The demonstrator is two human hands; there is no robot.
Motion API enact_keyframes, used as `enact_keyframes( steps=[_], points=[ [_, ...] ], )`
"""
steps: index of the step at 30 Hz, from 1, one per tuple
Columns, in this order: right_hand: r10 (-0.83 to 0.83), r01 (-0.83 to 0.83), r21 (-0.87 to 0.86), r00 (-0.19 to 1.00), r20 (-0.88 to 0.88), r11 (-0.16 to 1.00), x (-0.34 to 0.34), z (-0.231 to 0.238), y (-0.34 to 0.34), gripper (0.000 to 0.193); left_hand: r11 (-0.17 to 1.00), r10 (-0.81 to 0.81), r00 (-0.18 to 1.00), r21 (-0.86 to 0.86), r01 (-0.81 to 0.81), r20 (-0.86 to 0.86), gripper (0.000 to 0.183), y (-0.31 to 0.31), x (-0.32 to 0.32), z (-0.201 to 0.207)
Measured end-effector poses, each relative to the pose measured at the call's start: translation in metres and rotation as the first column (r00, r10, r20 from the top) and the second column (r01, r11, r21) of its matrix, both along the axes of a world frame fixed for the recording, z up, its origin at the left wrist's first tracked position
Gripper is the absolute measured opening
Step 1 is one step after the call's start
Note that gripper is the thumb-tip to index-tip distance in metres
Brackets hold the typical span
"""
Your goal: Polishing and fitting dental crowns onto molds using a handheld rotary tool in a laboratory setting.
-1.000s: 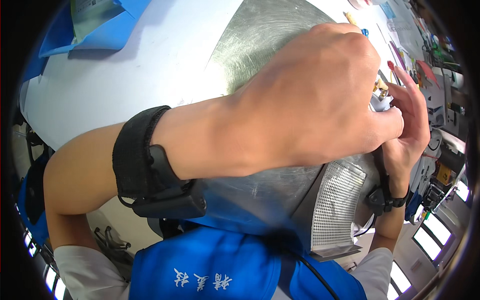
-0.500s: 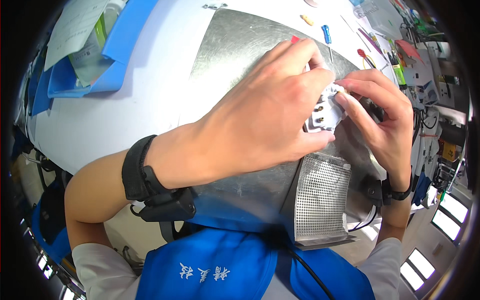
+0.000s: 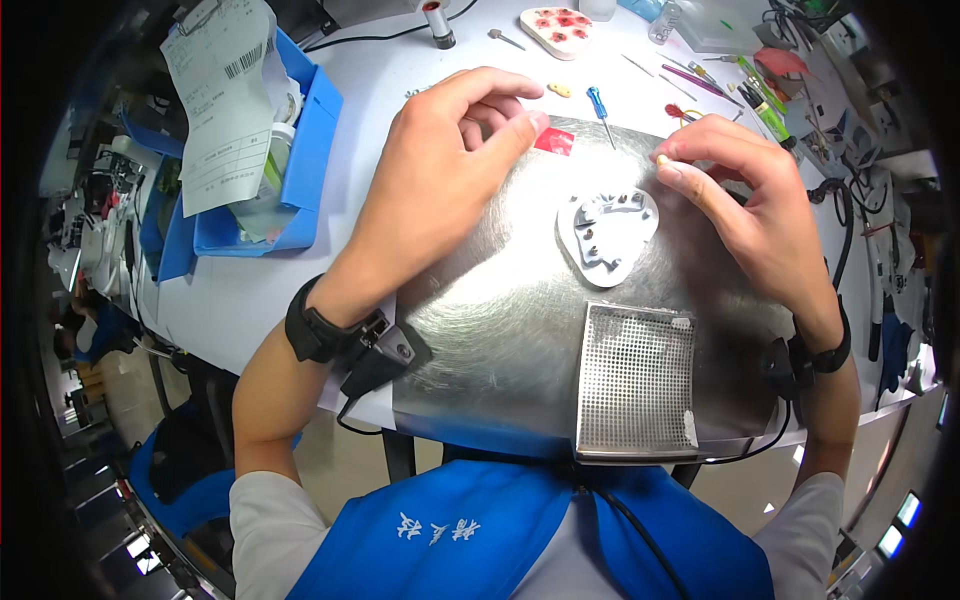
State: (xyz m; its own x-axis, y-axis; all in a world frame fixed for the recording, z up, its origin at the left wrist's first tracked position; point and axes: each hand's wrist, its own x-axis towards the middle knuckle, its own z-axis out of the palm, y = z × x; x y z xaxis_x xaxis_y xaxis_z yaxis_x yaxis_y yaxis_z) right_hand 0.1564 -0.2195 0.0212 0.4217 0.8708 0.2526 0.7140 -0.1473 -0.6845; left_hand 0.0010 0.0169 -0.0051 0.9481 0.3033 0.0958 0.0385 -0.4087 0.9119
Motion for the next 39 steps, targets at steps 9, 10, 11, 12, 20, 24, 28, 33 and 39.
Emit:
enact_keyframes(
  steps=[9,10,11,12,20,24,28,33,39],
  points=[
    [0.045,-0.047,-0.009,0.991,-0.124,0.999,0.014,-0.009,-0.005,0.021,0.895,-0.076,0.992,0.433,0.112,-0.100,0.020,0.013,0.024,-0.006],
    [0.045,-0.047,-0.010,0.990,-0.132,0.999,0.012,-0.008,-0.004,0.021,0.923,-0.081,0.989,0.366,0.122,-0.124,0.019,0.012,0.025,-0.002],
    [0.058,-0.055,0.017,0.970,-0.236,0.998,0.011,-0.008,-0.003,0.021,0.944,-0.068,0.984,0.308,0.116,-0.163,0.019,0.012,0.025,0.003],
    [0.070,-0.059,0.044,0.939,-0.337,0.997,0.009,-0.008,-0.002,0.021,0.974,-0.101,0.988,0.192,0.123,-0.118,0.018,0.010,0.024,0.007],
    [0.130,-0.063,0.122,0.719,-0.683,0.991,0.002,-0.011,0.008,0.023,0.986,-0.153,0.987,-0.065,0.156,0.048,0.015,-0.019,0.009,0.015],
    [0.118,-0.040,0.131,0.734,-0.669,0.991,0.000,-0.012,0.011,0.025,0.984,-0.156,0.987,-0.076,0.159,0.046,0.024,-0.020,0.006,0.021],
    [0.118,-0.035,0.137,0.735,-0.668,0.990,0.001,-0.017,0.010,0.024,0.915,-0.224,0.961,-0.374,0.150,-0.164,0.032,-0.008,0.004,0.029],
    [0.128,-0.049,0.137,0.742,-0.658,0.989,-0.004,-0.021,0.011,0.023,0.866,-0.284,0.949,-0.461,0.193,-0.137,0.030,-0.015,0.005,0.021],
    [0.100,-0.108,-0.032,0.978,-0.183,0.994,0.001,-0.005,0.000,0.020,0.907,-0.344,0.908,-0.334,0.256,-0.238,0.029,-0.008,0.016,0.021]
  ],
)
